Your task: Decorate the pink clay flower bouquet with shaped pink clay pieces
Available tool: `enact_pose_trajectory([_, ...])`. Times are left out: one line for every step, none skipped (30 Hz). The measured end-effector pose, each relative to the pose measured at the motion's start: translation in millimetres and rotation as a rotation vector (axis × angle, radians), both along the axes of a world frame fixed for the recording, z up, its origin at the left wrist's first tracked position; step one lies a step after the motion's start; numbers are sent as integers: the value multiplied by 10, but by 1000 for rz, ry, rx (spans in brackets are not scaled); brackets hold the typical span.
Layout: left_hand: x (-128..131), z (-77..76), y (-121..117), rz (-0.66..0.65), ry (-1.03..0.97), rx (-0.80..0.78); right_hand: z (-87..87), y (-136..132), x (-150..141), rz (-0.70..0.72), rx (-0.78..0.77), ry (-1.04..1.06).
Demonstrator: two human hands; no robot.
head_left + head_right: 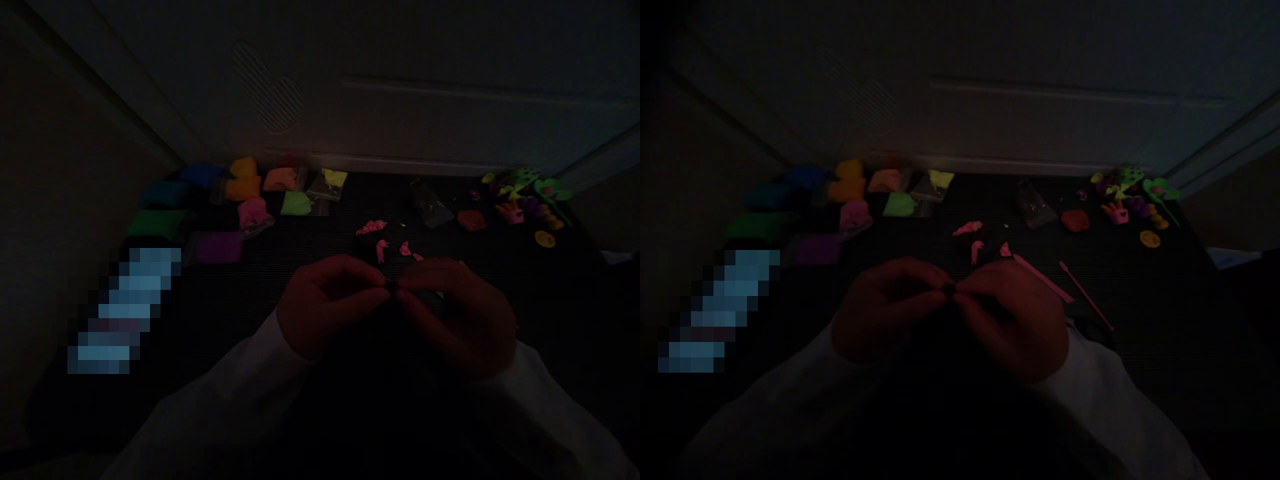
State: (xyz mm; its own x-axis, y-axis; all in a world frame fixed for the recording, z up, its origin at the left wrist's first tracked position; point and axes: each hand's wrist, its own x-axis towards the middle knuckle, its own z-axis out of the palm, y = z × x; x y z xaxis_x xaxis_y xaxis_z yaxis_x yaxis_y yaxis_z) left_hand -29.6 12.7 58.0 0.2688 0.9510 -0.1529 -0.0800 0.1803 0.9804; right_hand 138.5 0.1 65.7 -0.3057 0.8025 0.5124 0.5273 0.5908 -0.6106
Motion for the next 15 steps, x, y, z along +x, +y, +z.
enact_pose_trajectory([0,0,0,-4,-4,8,-4,0,0,-2,-1,1])
enact_pose_trajectory([-1,0,-1,-8,-8,14,-8,0,-1,-6,-1,3])
enact_pose_trajectory([-1,-1,-1,-10,-12,19,-12,1,-2,-11,-4,3])
enact_pose_trajectory([0,-2,-2,-8,-15,24,-15,1,-3,-18,-4,4])
enact_pose_trajectory([1,-2,-1,-4,-16,28,-18,2,-4,-21,-3,1])
enact_pose_trajectory([3,-1,-1,1,-15,30,-20,3,-6,-21,-2,-4])
enact_pose_trajectory([5,1,0,8,-12,31,-20,4,-7,-19,0,-11])
enact_pose_trajectory([7,4,1,14,-11,33,-18,5,-7,-19,1,-18])
enact_pose_trajectory([9,8,3,19,-10,36,-16,5,-8,-17,1,-24])
enact_pose_trajectory([11,13,5,20,-8,39,-13,4,-8,-18,3,-27])
enact_pose_trajectory([13,19,7,17,-6,42,-9,3,-8,-19,4,-28])
enact_pose_trajectory([14,24,8,15,-5,47,-5,1,-9,-21,6,-25])
enact_pose_trajectory([14,28,9,13,-2,53,-1,-1,-9,-20,7,-21])
enact_pose_trajectory([14,32,10,10,-2,59,1,-2,-9,-18,8,-15])
enact_pose_trajectory([14,34,9,5,-4,63,2,-4,-10,-15,7,-10])
